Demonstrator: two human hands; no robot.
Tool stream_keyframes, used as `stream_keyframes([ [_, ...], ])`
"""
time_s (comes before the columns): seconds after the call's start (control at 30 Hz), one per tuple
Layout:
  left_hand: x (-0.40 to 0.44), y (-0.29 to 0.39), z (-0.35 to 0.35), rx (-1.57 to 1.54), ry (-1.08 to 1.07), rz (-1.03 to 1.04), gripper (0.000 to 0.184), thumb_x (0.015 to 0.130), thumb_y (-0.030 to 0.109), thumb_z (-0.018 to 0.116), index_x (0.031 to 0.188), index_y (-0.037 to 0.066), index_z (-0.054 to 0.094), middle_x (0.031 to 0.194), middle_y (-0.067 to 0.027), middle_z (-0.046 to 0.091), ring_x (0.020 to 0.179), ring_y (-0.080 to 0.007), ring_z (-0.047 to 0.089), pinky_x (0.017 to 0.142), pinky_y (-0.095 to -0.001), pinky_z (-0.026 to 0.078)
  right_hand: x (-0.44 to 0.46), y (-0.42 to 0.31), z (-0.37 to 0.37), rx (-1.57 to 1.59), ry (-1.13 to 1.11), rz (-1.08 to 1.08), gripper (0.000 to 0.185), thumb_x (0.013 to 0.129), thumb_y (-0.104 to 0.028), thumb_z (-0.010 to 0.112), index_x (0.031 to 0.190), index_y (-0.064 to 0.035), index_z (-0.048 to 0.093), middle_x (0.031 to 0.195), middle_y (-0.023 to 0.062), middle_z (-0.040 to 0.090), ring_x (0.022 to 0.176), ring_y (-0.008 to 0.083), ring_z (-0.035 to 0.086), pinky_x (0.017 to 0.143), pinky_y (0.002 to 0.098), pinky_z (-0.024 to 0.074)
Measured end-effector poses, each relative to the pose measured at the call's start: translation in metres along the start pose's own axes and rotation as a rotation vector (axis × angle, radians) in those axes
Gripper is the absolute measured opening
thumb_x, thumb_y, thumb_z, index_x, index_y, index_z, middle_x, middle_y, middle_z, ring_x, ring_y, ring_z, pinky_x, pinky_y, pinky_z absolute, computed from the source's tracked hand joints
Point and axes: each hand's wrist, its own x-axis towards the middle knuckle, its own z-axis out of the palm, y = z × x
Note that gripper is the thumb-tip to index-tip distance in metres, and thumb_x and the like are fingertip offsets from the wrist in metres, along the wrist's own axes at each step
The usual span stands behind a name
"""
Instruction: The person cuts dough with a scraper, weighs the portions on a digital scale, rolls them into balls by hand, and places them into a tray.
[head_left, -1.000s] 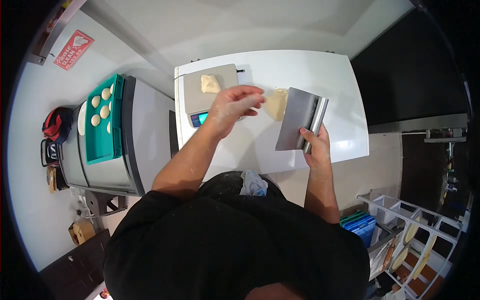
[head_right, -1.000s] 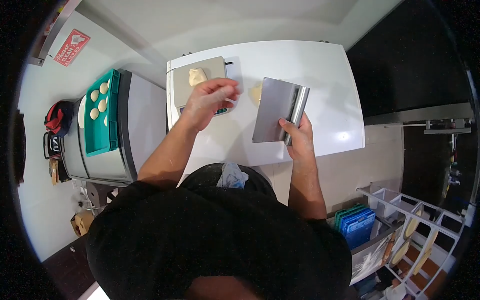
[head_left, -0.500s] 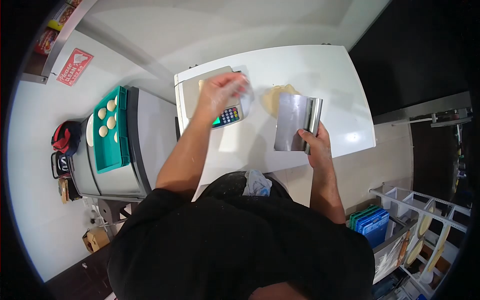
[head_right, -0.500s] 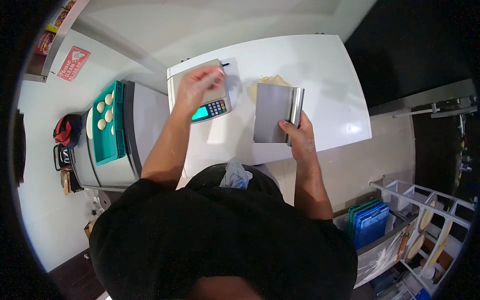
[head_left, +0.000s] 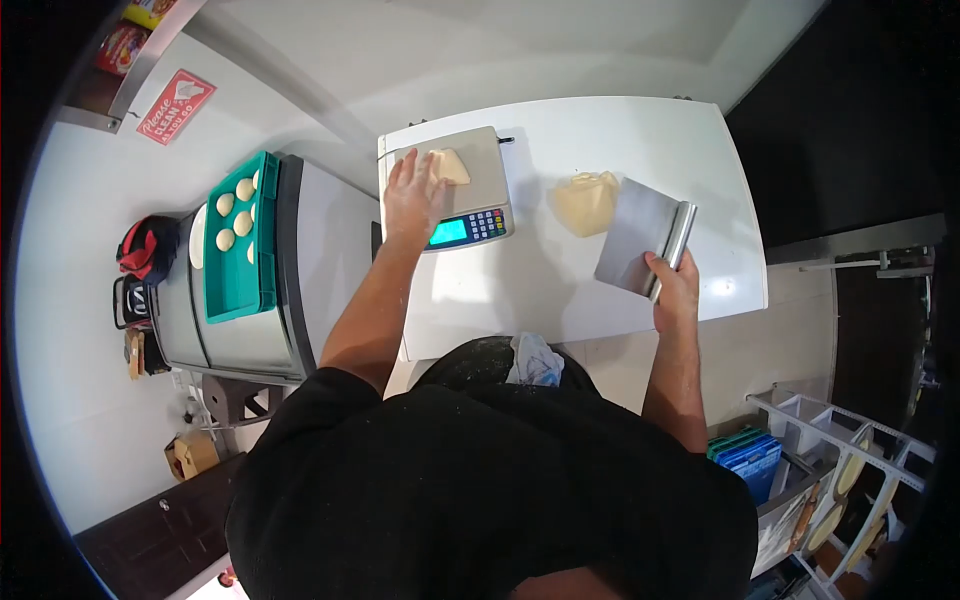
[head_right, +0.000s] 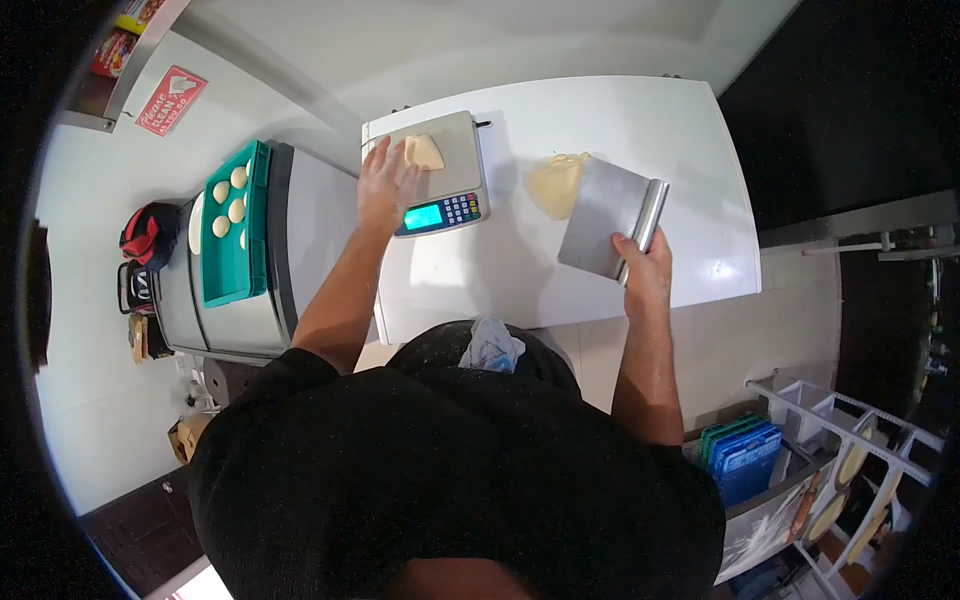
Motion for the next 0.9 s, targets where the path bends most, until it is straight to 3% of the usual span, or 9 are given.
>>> stream_keyframes([
  [0.17,-0.004,-0.035,-0.024,-0.268,-0.082,-0.204,0.031,0.093,0.023,0.071,0.119,0.007,0.072,0.130,-0.0116,0.068,0.115,-0.0310,0.065,0.099,-0.0407,0.051,0.009,-0.009,0.001,-0.151,0.027,-0.126,0.026,0.092,-0.005,0.063,0.117,0.0020,0.061,0.105,0.0055,0.066,0.093,0.0158,0.061,0.084,0.0323,0.0500],
  [0.33,-0.012,-0.029,-0.040,-0.490,0.008,-0.363,0.024,0.093,0.020,0.070,0.112,0.006,0.075,0.112,-0.0128,0.074,0.093,-0.0256,0.072,0.085,-0.0356,0.056,0.023,-0.012,0.015,-0.668,0.115,-0.435,0.026,0.092,-0.007,0.063,0.117,-0.0013,0.060,0.092,0.0137,0.070,0.084,0.0269,0.068,0.074,0.0371,0.0524],
  [0.43,-0.023,-0.003,-0.044,-0.693,-0.127,-0.427,0.024,0.094,0.016,0.070,0.115,0.005,0.074,0.104,-0.0118,0.074,0.089,-0.0168,0.068,0.081,-0.0297,0.054,0.033,-0.008,0.033,-0.993,0.091,-0.519,0.027,0.091,-0.008,0.063,0.118,-0.0043,0.060,0.086,0.0194,0.070,0.080,0.0356,0.070,0.070,0.0417,0.0537],
  [0.5,-0.032,0.017,-0.030,-0.747,-0.295,-0.397,0.025,0.093,0.014,0.070,0.117,0.005,0.073,0.099,-0.0107,0.073,0.088,-0.0156,0.067,0.081,-0.0292,0.054,0.049,-0.003,0.039,-1.353,-0.121,-0.578,0.030,0.090,-0.012,0.064,0.119,-0.0104,0.057,0.083,0.0235,0.069,0.079,0.0434,0.069,0.067,0.0486,0.0542],
  [0.57,-0.035,0.043,-0.017,-0.798,-0.453,-0.365,0.026,0.093,0.013,0.070,0.118,0.006,0.073,0.094,-0.0096,0.073,0.087,-0.0144,0.067,0.081,-0.0287,0.053,0.064,-0.002,0.044,-1.443,-0.168,-0.579,0.030,0.090,-0.013,0.063,0.119,-0.0108,0.057,0.085,0.0215,0.070,0.080,0.0424,0.069,0.068,0.0493,0.0543],
  [0.63,-0.036,0.071,-0.009,-0.796,-0.756,-0.205,0.033,0.090,0.018,0.073,0.121,0.005,0.071,0.099,-0.0133,0.073,0.091,-0.0194,0.069,0.084,-0.0325,0.055,0.071,0.001,0.047,-1.591,-0.291,-0.582,0.031,0.090,-0.016,0.062,0.120,-0.0117,0.055,0.089,0.0175,0.072,0.081,0.0405,0.070,0.070,0.0507,0.0545],
  [0.67,-0.041,0.075,0.006,-0.804,-0.758,-0.206,0.033,0.090,0.018,0.073,0.121,0.005,0.071,0.099,-0.0133,0.073,0.091,-0.0194,0.069,0.084,-0.0325,0.055,0.071,0.003,0.048,-1.600,-0.290,-0.578,0.031,0.090,-0.016,0.062,0.120,-0.0117,0.055,0.089,0.0175,0.072,0.081,0.0405,0.070,0.070,0.0507,0.0545],
  [0.73,-0.053,0.079,0.047,-0.742,-0.876,0.039,0.045,0.085,0.024,0.078,0.123,0.001,0.068,0.107,-0.0181,0.073,0.099,-0.0267,0.071,0.089,-0.0370,0.056,0.075,0.004,0.051,-1.626,-0.351,-0.608,0.029,0.091,-0.016,0.061,0.119,-0.0125,0.055,0.090,0.0162,0.073,0.081,0.0398,0.070,0.071,0.0508,0.0547],
  [0.9,-0.058,0.125,0.082,-0.734,-0.915,-0.049,0.048,0.082,0.028,0.081,0.118,-0.001,0.070,0.113,-0.0198,0.072,0.106,-0.0331,0.070,0.094,-0.0417,0.055,0.075,0.011,0.058,-1.672,-0.402,-0.537,0.031,0.090,-0.017,0.063,0.119,-0.0125,0.054,0.087,0.0179,0.071,0.082,0.0407,0.070,0.074,0.0514,0.0551],
])
